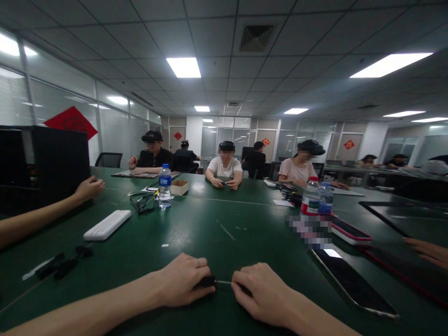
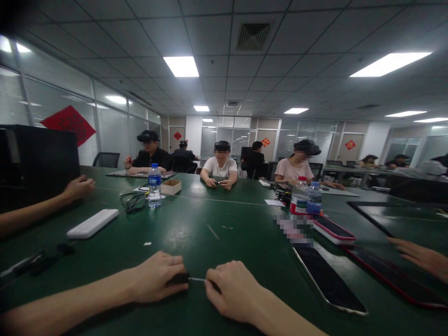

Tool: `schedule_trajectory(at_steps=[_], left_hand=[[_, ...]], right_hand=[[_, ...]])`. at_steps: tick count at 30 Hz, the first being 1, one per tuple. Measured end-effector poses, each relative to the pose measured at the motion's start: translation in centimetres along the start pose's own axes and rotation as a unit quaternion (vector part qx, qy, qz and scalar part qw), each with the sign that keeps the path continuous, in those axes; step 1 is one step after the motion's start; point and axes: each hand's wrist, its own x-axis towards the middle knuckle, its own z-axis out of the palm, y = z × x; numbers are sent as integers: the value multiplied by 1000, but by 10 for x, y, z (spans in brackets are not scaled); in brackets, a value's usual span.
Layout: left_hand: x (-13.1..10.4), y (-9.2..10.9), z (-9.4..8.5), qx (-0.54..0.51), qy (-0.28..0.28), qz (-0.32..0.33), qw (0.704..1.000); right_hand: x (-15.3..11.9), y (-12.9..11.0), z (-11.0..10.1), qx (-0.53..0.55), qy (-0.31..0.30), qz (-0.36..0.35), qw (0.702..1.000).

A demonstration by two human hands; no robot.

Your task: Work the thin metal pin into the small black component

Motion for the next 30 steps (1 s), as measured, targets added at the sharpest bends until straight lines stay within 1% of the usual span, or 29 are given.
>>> schedule_trajectory(at_steps=[13,20,30], left_hand=[[-1,2,-1,-12,-1,-9,1000],[0,1,0,-9,7,1,1000],[-4,0,0,6,17,14,1000]], right_hand=[[2,2,4,0,12,2,1000],[1,3,9,-19,24,-5,1000],[-1,1,4,5,25,-20,999]])
